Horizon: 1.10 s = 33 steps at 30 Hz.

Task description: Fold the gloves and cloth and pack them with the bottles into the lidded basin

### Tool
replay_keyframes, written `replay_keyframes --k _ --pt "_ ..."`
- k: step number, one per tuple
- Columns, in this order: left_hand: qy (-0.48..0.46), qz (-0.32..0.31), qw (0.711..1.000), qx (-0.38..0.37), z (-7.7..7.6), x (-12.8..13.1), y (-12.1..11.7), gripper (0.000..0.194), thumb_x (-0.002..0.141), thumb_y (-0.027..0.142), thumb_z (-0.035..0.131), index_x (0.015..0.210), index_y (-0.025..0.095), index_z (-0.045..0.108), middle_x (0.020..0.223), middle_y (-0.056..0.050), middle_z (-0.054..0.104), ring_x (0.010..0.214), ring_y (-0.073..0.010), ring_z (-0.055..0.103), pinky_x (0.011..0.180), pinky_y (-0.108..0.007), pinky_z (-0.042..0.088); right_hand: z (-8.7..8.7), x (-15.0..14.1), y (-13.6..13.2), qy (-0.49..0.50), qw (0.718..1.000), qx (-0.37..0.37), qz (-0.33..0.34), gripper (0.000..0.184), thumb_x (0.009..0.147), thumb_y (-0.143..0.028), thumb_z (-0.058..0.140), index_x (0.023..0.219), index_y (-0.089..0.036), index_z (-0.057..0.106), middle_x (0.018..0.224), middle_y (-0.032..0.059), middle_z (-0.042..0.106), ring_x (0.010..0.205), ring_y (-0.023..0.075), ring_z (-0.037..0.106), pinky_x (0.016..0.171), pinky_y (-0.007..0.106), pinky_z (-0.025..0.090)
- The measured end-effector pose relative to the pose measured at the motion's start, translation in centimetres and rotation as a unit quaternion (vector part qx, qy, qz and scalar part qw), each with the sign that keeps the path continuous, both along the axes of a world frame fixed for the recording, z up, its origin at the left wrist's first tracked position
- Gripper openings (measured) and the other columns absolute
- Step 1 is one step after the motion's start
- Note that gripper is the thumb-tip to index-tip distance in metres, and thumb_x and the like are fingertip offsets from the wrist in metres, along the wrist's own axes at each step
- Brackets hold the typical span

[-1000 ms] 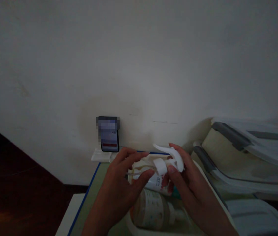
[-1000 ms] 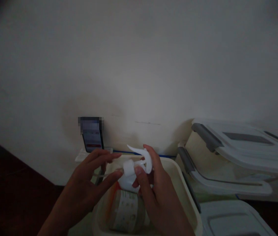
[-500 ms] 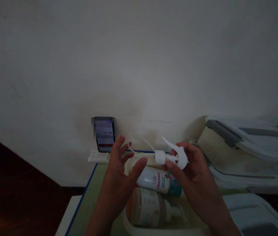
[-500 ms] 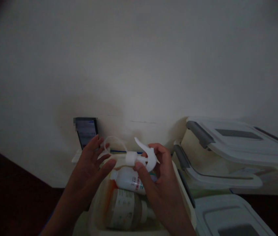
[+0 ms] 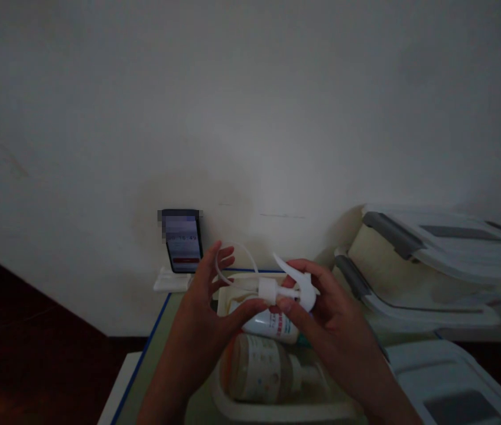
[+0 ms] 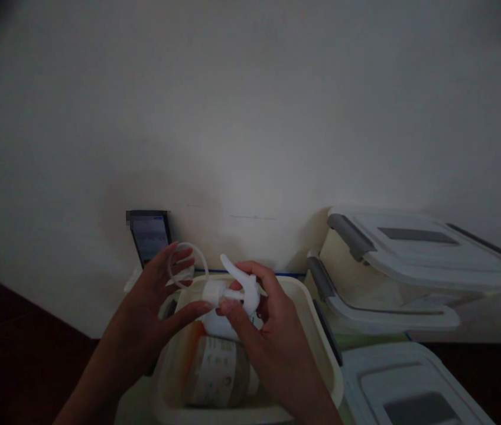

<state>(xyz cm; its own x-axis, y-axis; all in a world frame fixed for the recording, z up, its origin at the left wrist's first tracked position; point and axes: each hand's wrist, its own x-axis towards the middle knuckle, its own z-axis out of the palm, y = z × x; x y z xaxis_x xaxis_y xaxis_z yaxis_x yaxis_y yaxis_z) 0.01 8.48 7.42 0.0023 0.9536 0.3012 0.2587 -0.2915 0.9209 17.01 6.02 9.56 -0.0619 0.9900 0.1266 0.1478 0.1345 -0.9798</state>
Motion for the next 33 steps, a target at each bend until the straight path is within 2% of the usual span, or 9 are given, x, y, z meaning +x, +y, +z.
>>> replay_keyframes --k 3,8,11,14,17,20,22,27,33 --pt "-0.001 0.001 1.000 -0.017 0.2 -0.2 -0.2 0.071 0.067 0.037 0.073 0.125 0.024 0.035 0.121 -0.010 0.054 0.107 -0.0234 0.056 0.089 -0.042 0.048 0.0 0.5 0.1 -0.031 0.999 -0.013 0.015 0.039 0.081 -0.031 0.059 0.118 -0.025 0.045 0.096 0.0028 0.061 0.079 0.0144 0.061 0.069 0.028 0.051" --pt "0.006 -0.007 1.000 -0.027 1.1 -0.9 -0.6 0.037 0.084 0.040 0.054 0.113 0.020 0.044 0.097 -0.006 0.065 0.086 -0.0182 0.064 0.072 -0.033 0.054 -0.4 2.0 0.2 -0.058 0.997 -0.028 0.044 0.044 0.078 -0.032 0.063 0.119 -0.026 0.049 0.100 0.0025 0.061 0.085 0.0150 0.061 0.075 0.029 0.051" --pt "0.069 0.003 0.998 -0.015 1.8 -1.5 -1.1 0.024 0.087 0.038 0.049 0.100 0.019 0.056 0.088 -0.005 0.069 0.078 -0.0167 0.065 0.069 -0.030 0.053 -0.9 3.3 0.0 -0.065 0.996 -0.025 0.055 0.042 0.077 -0.034 0.064 0.116 -0.025 0.051 0.098 0.0019 0.061 0.085 0.0150 0.060 0.075 0.029 0.050" --pt "0.146 -0.006 0.989 0.005 2.3 -1.9 -1.3 0.018 0.083 0.035 0.055 0.083 0.020 0.066 0.080 -0.002 0.071 0.073 -0.0166 0.065 0.069 -0.028 0.052 -1.3 4.8 -0.2 -0.099 0.992 -0.027 0.073 0.031 0.078 -0.034 0.063 0.105 -0.022 0.055 0.088 0.0004 0.060 0.076 0.0141 0.058 0.067 0.026 0.049" --pt "0.202 -0.061 0.977 -0.010 2.4 -1.5 -1.4 0.016 0.079 0.034 0.058 0.077 0.023 0.069 0.076 0.001 0.072 0.069 -0.0157 0.065 0.065 -0.024 0.050 -1.7 6.4 -0.4 -0.160 0.981 -0.046 0.102 0.019 0.078 -0.033 0.062 0.088 -0.018 0.056 0.070 -0.0029 0.054 0.062 0.0109 0.051 0.054 0.022 0.042" --pt "0.252 -0.124 0.957 -0.069 2.4 -0.7 -1.3 0.020 0.080 0.032 0.056 0.087 0.022 0.071 0.077 0.001 0.073 0.068 -0.0146 0.065 0.062 -0.022 0.048 -1.9 7.6 -0.3 -0.226 0.961 -0.065 0.146 0.017 0.075 -0.031 0.064 0.077 -0.016 0.055 0.060 -0.0054 0.048 0.053 0.0081 0.044 0.047 0.019 0.033" --pt "0.283 -0.141 0.944 -0.095 2.3 -0.3 -1.3 0.025 0.081 0.031 0.053 0.095 0.021 0.071 0.076 0.001 0.073 0.066 -0.0141 0.065 0.060 -0.021 0.047 -1.9 8.0 -0.2 -0.259 0.947 -0.072 0.175 0.017 0.075 -0.031 0.064 0.075 -0.016 0.055 0.058 -0.0057 0.047 0.052 0.0077 0.043 0.045 0.018 0.030" --pt "0.320 -0.156 0.930 -0.095 2.0 0.2 -1.2 0.028 0.082 0.029 0.049 0.096 0.020 0.071 0.070 0.001 0.072 0.061 -0.0125 0.064 0.058 -0.020 0.045 -1.6 8.1 0.0 -0.316 0.925 -0.041 0.208 0.016 0.079 -0.033 0.061 0.085 -0.018 0.059 0.069 -0.0027 0.057 0.058 0.0097 0.051 0.052 0.020 0.035" --pt "0.350 -0.150 0.922 -0.072 1.6 0.3 -0.8 0.024 0.083 0.029 0.050 0.092 0.020 0.071 0.090 0.000 0.073 0.080 -0.0152 0.066 0.073 -0.023 0.047 -1.3 7.9 -0.1 -0.355 0.907 0.025 0.226 0.015 0.086 -0.028 0.054 0.093 -0.019 0.063 0.080 0.0000 0.065 0.067 0.0116 0.055 0.060 0.021 0.036"
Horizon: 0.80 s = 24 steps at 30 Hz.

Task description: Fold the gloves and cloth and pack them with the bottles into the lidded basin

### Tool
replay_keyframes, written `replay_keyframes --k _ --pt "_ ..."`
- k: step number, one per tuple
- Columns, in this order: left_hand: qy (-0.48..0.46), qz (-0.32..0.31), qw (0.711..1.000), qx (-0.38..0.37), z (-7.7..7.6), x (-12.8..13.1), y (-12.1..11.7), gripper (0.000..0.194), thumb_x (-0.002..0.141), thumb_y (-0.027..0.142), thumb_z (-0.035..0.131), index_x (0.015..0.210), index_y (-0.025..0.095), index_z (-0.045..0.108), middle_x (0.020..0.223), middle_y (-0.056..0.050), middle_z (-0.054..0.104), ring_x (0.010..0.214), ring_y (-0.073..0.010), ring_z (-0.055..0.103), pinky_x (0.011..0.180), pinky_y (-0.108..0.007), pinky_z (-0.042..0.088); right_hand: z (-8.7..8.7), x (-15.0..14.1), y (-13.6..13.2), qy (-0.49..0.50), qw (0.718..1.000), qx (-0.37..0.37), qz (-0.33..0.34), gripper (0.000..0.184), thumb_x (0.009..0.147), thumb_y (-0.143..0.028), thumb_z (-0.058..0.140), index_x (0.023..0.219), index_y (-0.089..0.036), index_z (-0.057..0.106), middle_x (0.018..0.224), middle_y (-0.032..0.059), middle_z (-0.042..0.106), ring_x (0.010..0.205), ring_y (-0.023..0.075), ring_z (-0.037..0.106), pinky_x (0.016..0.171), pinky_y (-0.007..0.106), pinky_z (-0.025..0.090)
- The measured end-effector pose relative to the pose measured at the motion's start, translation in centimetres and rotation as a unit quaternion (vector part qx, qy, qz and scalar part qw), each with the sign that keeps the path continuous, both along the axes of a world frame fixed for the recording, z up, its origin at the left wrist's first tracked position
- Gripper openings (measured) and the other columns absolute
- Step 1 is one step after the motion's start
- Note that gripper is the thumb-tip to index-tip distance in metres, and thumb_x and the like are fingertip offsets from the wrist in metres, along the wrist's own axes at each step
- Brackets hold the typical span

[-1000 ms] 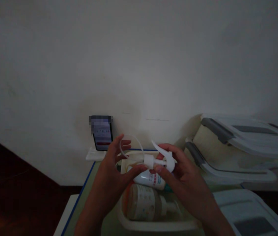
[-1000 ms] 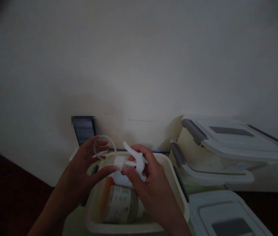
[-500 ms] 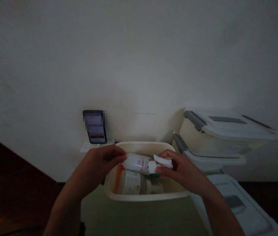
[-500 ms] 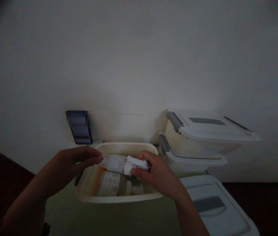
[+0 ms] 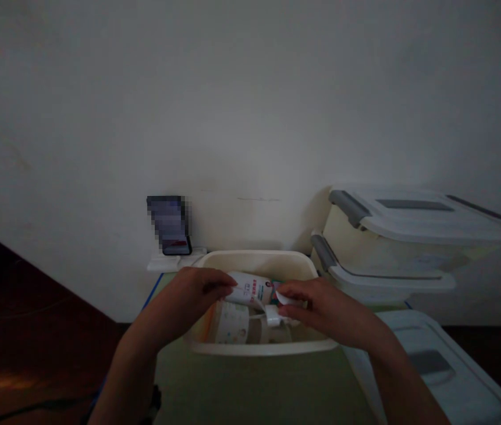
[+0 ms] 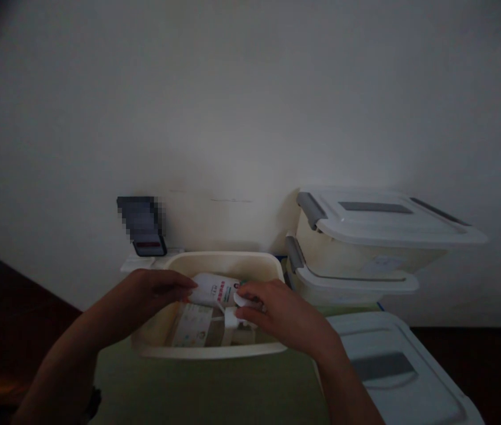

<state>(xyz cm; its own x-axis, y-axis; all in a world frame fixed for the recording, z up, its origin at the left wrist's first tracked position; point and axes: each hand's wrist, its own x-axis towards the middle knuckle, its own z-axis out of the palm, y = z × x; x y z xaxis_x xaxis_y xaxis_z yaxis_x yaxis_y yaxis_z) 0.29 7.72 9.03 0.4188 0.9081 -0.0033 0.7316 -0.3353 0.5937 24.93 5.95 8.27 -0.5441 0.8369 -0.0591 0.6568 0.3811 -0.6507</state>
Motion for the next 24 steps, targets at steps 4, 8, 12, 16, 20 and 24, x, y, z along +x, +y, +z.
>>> replay_keyframes --k 4,8,12,16,20,24 --pt "0.001 0.007 1.000 0.011 -0.1 0.1 -0.1 0.027 0.085 0.031 0.048 0.098 0.021 0.069 0.096 -0.001 0.072 0.086 -0.0168 0.066 0.078 -0.026 0.048 0.1 -0.1 -0.1 0.017 1.000 0.012 0.013 0.020 0.089 -0.024 0.048 0.101 -0.019 0.063 0.086 0.0011 0.066 0.071 0.0122 0.057 0.063 0.022 0.038" --pt "-0.026 0.017 0.999 0.007 -0.3 0.1 -0.2 0.030 0.087 0.036 0.045 0.103 0.020 0.066 0.104 -0.003 0.070 0.090 -0.0174 0.065 0.080 -0.028 0.050 -0.1 -0.1 -0.1 0.019 1.000 0.008 0.015 0.018 0.089 -0.025 0.049 0.098 -0.018 0.062 0.087 0.0016 0.066 0.075 0.0131 0.057 0.066 0.022 0.040" --pt "-0.055 0.037 0.998 0.021 -0.8 -0.1 -0.1 0.032 0.087 0.038 0.047 0.109 0.020 0.060 0.113 -0.005 0.065 0.088 -0.0172 0.065 0.080 -0.030 0.052 -0.1 -0.3 0.0 0.017 1.000 0.016 0.001 0.019 0.091 -0.028 0.045 0.096 -0.019 0.062 0.084 0.0014 0.065 0.072 0.0135 0.057 0.063 0.024 0.040" --pt "-0.080 0.053 0.994 0.050 -1.2 -0.4 -0.1 0.035 0.085 0.039 0.050 0.115 0.021 0.054 0.117 -0.006 0.061 0.094 -0.0185 0.062 0.079 -0.031 0.052 -0.3 -0.5 0.1 0.051 0.997 0.040 -0.046 0.023 0.091 -0.033 0.043 0.099 -0.019 0.059 0.082 0.0025 0.064 0.069 0.0137 0.057 0.059 0.024 0.041" --pt "-0.104 0.040 0.992 0.057 -1.4 -0.5 -0.2 0.053 0.079 0.040 0.060 0.126 0.024 0.044 0.118 -0.005 0.059 0.101 -0.0189 0.058 0.081 -0.031 0.051 -0.8 -0.7 0.2 0.140 0.983 0.057 -0.109 0.028 0.091 -0.036 0.044 0.112 -0.019 0.052 0.080 0.0023 0.064 0.067 0.0133 0.058 0.057 0.024 0.043" --pt "-0.092 0.036 0.995 0.028 -1.3 -0.5 -0.1 0.062 0.074 0.040 0.066 0.129 0.024 0.041 0.115 -0.004 0.060 0.095 -0.0193 0.059 0.082 -0.033 0.050 -1.1 -0.8 0.1 0.174 0.973 0.073 -0.129 0.028 0.091 -0.036 0.045 0.112 -0.021 0.053 0.082 0.0025 0.063 0.068 0.0124 0.058 0.057 0.023 0.044"
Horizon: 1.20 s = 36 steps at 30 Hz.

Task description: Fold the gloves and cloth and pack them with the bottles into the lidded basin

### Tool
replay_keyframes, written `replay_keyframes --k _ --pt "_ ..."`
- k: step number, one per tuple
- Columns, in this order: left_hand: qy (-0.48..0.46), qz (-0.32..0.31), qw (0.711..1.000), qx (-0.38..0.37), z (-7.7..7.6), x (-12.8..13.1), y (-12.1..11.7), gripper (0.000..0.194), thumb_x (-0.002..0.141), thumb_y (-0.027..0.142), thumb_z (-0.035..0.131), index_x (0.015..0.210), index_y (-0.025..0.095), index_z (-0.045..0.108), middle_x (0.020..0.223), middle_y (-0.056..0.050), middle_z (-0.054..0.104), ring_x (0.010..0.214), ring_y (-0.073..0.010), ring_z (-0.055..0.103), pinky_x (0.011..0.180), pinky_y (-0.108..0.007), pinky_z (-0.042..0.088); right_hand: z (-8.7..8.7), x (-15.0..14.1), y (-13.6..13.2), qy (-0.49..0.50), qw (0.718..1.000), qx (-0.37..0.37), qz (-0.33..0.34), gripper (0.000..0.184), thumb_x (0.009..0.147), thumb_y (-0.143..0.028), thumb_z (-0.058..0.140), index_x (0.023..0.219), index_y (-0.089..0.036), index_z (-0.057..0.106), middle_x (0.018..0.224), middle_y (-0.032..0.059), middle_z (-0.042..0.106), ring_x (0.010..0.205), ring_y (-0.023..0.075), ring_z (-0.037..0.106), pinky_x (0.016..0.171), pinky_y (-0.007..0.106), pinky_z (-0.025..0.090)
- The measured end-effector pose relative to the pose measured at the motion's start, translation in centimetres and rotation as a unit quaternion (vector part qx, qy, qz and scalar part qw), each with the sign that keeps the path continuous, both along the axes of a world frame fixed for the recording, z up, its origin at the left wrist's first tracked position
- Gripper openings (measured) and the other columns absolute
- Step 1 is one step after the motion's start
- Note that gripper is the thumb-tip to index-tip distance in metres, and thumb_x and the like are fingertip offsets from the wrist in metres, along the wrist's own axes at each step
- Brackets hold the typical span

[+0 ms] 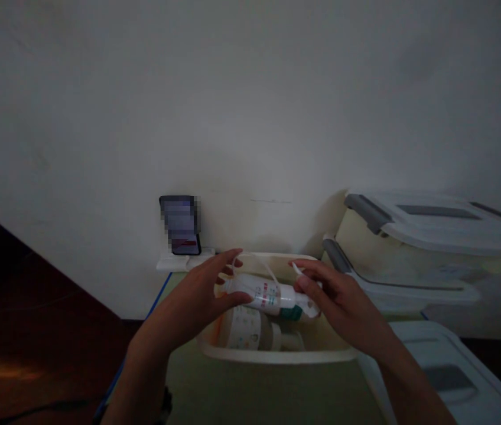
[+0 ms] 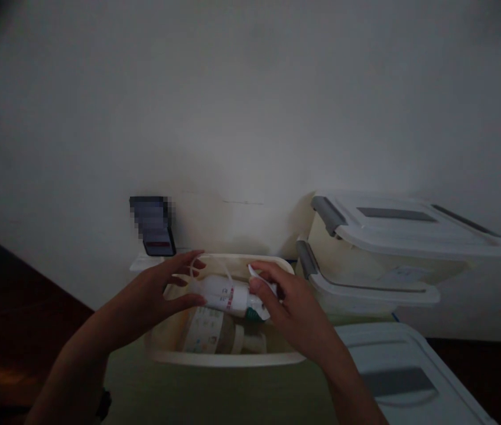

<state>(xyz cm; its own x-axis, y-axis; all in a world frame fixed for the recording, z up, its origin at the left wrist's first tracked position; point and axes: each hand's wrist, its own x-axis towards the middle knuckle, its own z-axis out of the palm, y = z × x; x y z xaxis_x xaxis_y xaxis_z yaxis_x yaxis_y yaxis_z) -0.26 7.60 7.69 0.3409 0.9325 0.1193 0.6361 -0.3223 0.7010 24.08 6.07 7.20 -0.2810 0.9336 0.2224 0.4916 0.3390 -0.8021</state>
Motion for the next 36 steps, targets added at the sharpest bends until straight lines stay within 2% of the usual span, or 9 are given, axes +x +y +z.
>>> replay_keyframes --k 7,10,15,19,23,27,30,33,36 --pt "0.032 0.002 0.999 -0.023 0.0 -0.3 0.3 0.048 0.080 0.031 0.057 0.126 0.023 0.046 0.102 -0.003 0.066 0.085 -0.0173 0.060 0.080 -0.032 0.047 -0.9 -0.6 0.3 0.064 0.997 -0.037 -0.017 0.030 0.087 -0.037 0.051 0.114 -0.023 0.050 0.089 0.0037 0.062 0.071 0.0130 0.060 0.057 0.023 0.047" --pt "0.037 0.005 0.999 -0.035 -0.2 -0.2 0.5 0.053 0.078 0.032 0.059 0.127 0.021 0.045 0.101 -0.003 0.066 0.084 -0.0177 0.060 0.080 -0.033 0.047 -0.9 -0.8 0.5 0.110 0.991 -0.063 -0.046 0.025 0.084 -0.037 0.055 0.103 -0.021 0.052 0.090 0.0042 0.062 0.069 0.0126 0.061 0.053 0.022 0.048" --pt "-0.002 -0.011 1.000 -0.019 -0.9 0.9 0.7 0.086 0.067 0.035 0.069 0.139 0.027 0.023 0.125 -0.009 0.052 0.097 -0.0218 0.057 0.081 -0.038 0.049 -0.6 -0.9 0.6 0.111 0.987 -0.096 -0.058 0.021 0.082 -0.037 0.057 0.096 -0.021 0.055 0.089 0.0040 0.062 0.063 0.0112 0.060 0.042 0.018 0.046" --pt "0.018 -0.050 0.999 0.006 -1.5 1.4 1.0 0.071 0.069 0.036 0.068 0.132 0.031 0.037 0.134 -0.007 0.041 0.108 -0.0232 0.052 0.084 -0.036 0.048 -0.9 -0.9 0.6 0.106 0.985 -0.120 -0.058 0.023 0.083 -0.038 0.056 0.100 -0.022 0.054 0.092 0.0034 0.062 0.057 0.0094 0.057 0.040 0.017 0.045" --pt "0.064 -0.083 0.994 0.006 -1.9 1.1 1.0 0.043 0.074 0.034 0.064 0.116 0.031 0.054 0.115 -0.003 0.055 0.099 -0.0203 0.057 0.084 -0.033 0.047 -0.5 -0.3 0.6 0.020 0.995 -0.096 -0.014 0.026 0.086 -0.031 0.054 0.110 -0.023 0.052 0.100 0.0046 0.063 0.076 0.0132 0.061 0.059 0.023 0.051" --pt "0.162 -0.104 0.981 0.011 -2.3 0.9 0.7 0.055 0.069 0.030 0.070 0.121 0.036 0.052 0.108 -0.001 0.064 0.096 -0.0250 0.059 0.086 -0.041 0.045 0.6 1.3 0.0 -0.133 0.989 -0.051 0.048 0.025 0.089 -0.024 0.049 0.114 -0.023 0.054 0.107 0.0037 0.063 0.095 0.0160 0.059 0.080 0.029 0.048" --pt "0.205 -0.089 0.975 0.017 -2.7 0.9 0.7 0.064 0.068 0.031 0.070 0.128 0.032 0.048 0.111 -0.004 0.065 0.097 -0.0277 0.059 0.087 -0.043 0.044 1.1 2.2 -0.5 -0.204 0.976 -0.017 0.070 0.026 0.088 -0.020 0.050 0.113 -0.023 0.056 0.108 0.0030 0.063 0.098 0.0162 0.058 0.085 0.030 0.045" --pt "0.218 -0.086 0.972 0.011 -2.9 0.9 0.8 0.056 0.070 0.031 0.068 0.124 0.029 0.054 0.109 -0.005 0.067 0.096 -0.0275 0.060 0.088 -0.042 0.044 0.9 2.2 -0.6 -0.238 0.969 -0.001 0.069 0.025 0.087 -0.020 0.051 0.112 -0.022 0.057 0.107 0.0040 0.063 0.098 0.0170 0.058 0.086 0.031 0.044" --pt "0.219 -0.087 0.972 0.000 -2.7 0.9 0.8 0.047 0.071 0.031 0.066 0.117 0.029 0.059 0.107 -0.005 0.068 0.095 -0.0272 0.061 0.088 -0.043 0.044 0.2 1.6 -0.3 -0.276 0.958 0.016 0.072 0.017 0.085 -0.020 0.055 0.100 -0.021 0.062 0.100 0.0032 0.066 0.095 0.0179 0.059 0.098 0.039 0.035"
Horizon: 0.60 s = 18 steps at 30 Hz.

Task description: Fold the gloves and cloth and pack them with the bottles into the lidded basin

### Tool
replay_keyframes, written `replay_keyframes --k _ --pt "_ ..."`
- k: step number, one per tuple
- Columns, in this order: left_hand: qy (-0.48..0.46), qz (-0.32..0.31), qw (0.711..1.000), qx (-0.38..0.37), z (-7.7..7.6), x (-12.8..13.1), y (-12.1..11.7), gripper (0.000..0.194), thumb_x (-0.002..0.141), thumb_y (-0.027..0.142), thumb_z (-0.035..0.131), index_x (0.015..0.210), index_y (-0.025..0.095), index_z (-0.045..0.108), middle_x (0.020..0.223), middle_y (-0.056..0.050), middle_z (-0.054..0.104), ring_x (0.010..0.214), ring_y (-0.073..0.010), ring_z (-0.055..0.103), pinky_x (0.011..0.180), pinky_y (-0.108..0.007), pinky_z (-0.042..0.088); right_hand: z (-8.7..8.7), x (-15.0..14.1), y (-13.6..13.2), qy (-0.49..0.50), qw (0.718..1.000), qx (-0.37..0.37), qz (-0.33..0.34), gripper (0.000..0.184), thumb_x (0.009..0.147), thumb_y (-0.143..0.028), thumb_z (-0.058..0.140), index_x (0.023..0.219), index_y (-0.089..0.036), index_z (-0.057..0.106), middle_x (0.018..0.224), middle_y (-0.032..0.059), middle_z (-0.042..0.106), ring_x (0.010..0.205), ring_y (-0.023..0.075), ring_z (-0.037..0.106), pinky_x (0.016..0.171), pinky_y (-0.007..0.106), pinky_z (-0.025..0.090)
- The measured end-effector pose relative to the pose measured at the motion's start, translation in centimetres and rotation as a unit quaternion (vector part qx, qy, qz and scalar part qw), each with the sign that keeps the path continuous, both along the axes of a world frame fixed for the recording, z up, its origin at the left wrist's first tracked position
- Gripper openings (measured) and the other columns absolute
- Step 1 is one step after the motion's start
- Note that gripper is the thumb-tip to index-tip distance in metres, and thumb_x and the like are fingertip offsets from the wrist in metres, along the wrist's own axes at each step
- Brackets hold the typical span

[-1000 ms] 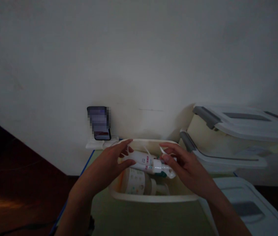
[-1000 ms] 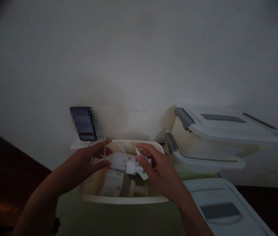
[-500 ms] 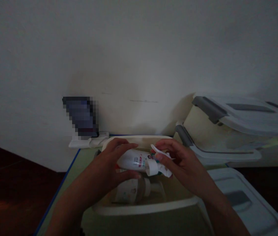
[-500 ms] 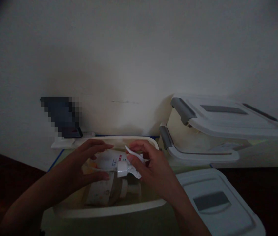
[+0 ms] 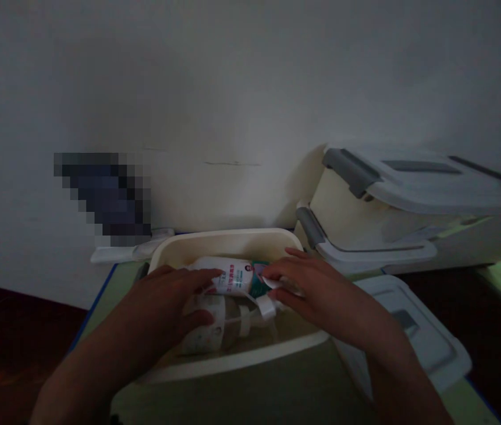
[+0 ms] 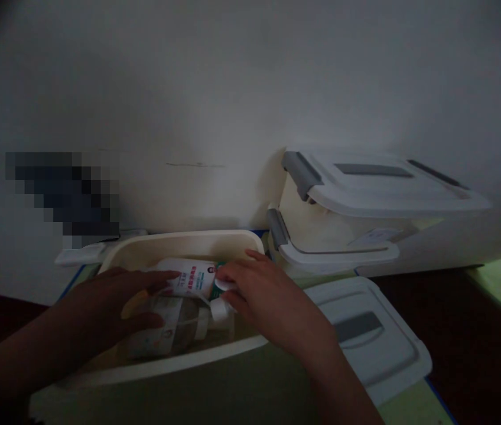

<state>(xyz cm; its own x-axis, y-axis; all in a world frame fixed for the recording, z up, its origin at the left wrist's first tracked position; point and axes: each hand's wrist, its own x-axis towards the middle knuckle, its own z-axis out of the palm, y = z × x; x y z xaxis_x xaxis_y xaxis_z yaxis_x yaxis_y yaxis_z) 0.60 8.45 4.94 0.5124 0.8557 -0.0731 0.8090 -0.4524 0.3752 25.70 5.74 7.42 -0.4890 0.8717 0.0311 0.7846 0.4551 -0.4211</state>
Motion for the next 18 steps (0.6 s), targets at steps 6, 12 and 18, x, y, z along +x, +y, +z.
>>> replay_keyframes --k 6,12,18 --pt "-0.038 0.021 0.999 -0.026 0.9 0.5 0.4 0.031 0.076 0.028 0.056 0.105 0.026 0.066 0.096 -0.005 0.071 0.083 -0.0228 0.065 0.078 -0.037 0.049 -0.5 -0.3 0.5 -0.025 0.999 0.030 -0.014 0.006 0.079 -0.021 0.063 0.085 -0.022 0.063 0.084 0.0007 0.066 0.086 0.0186 0.060 0.096 0.042 0.034" --pt "-0.076 0.021 0.997 -0.025 1.2 0.9 0.9 0.025 0.080 0.031 0.052 0.096 0.026 0.069 0.092 -0.001 0.073 0.077 -0.0193 0.067 0.074 -0.031 0.051 -0.2 0.2 0.3 -0.020 0.999 0.035 -0.030 0.012 0.074 -0.021 0.068 0.085 -0.021 0.063 0.088 0.0017 0.064 0.088 0.0196 0.057 0.083 0.035 0.039" --pt "-0.094 0.024 0.995 -0.007 1.0 0.8 0.8 0.024 0.081 0.035 0.051 0.093 0.029 0.072 0.088 0.002 0.074 0.074 -0.0186 0.067 0.073 -0.030 0.051 -0.4 0.0 0.2 -0.045 0.999 0.019 0.000 0.013 0.073 -0.026 0.070 0.081 -0.020 0.063 0.085 0.0019 0.064 0.088 0.0204 0.056 0.086 0.038 0.036"
